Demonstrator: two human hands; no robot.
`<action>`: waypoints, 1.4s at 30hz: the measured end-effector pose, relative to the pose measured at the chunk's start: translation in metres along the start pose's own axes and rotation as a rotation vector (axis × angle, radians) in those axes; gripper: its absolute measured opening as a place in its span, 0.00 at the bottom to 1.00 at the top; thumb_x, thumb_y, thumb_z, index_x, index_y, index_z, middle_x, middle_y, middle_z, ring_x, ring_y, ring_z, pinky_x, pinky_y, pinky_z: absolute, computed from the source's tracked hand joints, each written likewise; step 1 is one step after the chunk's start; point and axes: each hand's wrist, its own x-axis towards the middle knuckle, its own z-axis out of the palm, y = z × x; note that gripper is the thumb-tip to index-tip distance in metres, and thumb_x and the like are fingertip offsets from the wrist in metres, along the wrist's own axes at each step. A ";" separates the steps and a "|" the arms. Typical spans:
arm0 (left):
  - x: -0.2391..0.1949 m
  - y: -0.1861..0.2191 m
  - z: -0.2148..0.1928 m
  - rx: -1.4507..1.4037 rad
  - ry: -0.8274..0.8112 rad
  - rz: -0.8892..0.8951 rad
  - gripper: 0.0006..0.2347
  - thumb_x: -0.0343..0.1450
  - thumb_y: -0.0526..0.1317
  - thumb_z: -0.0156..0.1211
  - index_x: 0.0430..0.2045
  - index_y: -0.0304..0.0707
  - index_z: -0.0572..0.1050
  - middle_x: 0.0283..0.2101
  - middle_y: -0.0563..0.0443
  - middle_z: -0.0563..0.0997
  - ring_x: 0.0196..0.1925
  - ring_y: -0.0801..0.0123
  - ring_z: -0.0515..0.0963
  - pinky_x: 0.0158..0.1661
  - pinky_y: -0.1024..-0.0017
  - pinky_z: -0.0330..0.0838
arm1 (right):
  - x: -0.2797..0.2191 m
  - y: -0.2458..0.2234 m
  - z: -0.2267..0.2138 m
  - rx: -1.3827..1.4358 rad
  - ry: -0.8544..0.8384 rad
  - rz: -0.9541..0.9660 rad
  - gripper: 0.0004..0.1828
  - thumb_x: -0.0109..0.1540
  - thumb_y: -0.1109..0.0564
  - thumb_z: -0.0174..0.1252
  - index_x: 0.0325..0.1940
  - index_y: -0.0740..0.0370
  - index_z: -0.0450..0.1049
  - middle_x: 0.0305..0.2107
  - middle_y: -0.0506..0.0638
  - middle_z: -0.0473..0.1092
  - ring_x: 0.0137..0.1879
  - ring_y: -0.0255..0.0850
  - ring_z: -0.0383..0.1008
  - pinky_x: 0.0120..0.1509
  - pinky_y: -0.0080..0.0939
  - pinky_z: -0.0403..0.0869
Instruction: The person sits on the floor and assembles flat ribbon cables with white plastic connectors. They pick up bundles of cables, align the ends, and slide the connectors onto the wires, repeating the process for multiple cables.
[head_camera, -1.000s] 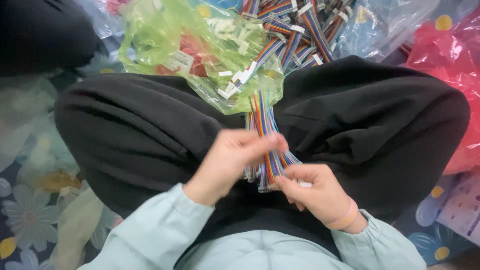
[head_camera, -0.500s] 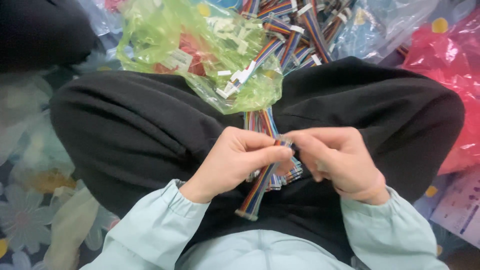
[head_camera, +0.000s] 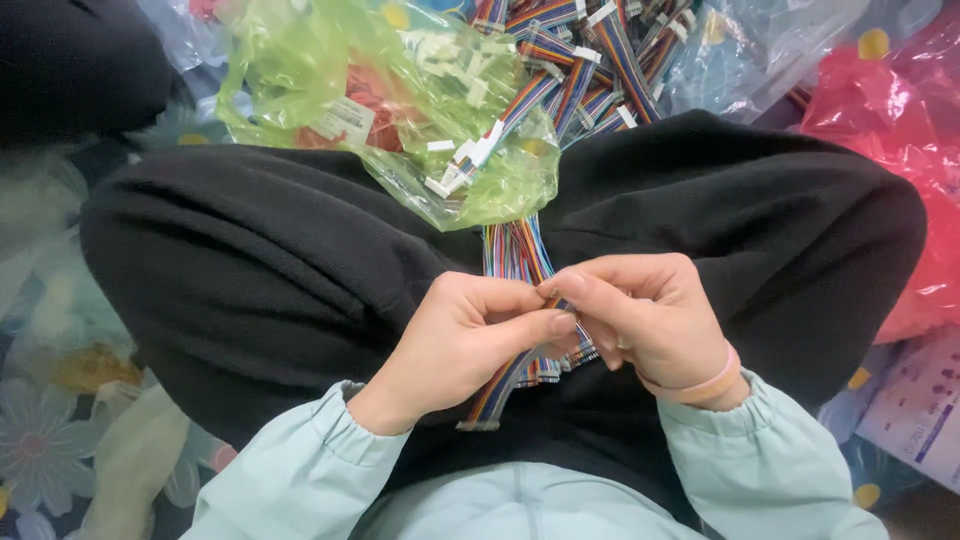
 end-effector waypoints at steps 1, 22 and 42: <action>0.001 0.000 -0.002 0.001 0.003 0.001 0.06 0.64 0.31 0.59 0.26 0.23 0.79 0.24 0.49 0.81 0.25 0.79 0.74 0.29 0.84 0.69 | 0.002 0.000 -0.002 0.000 -0.003 0.000 0.11 0.57 0.61 0.56 0.32 0.74 0.78 0.08 0.47 0.63 0.12 0.28 0.54 0.13 0.23 0.54; 0.003 0.007 -0.016 -0.162 -0.161 -0.271 0.06 0.64 0.33 0.60 0.25 0.23 0.78 0.21 0.44 0.79 0.19 0.76 0.74 0.22 0.85 0.68 | 0.006 0.034 -0.016 0.633 -0.131 0.283 0.14 0.56 0.67 0.49 0.45 0.77 0.68 0.21 0.54 0.65 0.15 0.29 0.53 0.15 0.22 0.51; 0.012 0.037 -0.024 0.033 -0.382 -0.347 0.07 0.62 0.32 0.60 0.23 0.20 0.78 0.20 0.42 0.79 0.19 0.72 0.75 0.23 0.82 0.70 | 0.001 0.030 -0.033 0.341 -0.174 0.280 0.08 0.55 0.66 0.56 0.37 0.73 0.74 0.11 0.48 0.60 0.14 0.30 0.51 0.14 0.25 0.47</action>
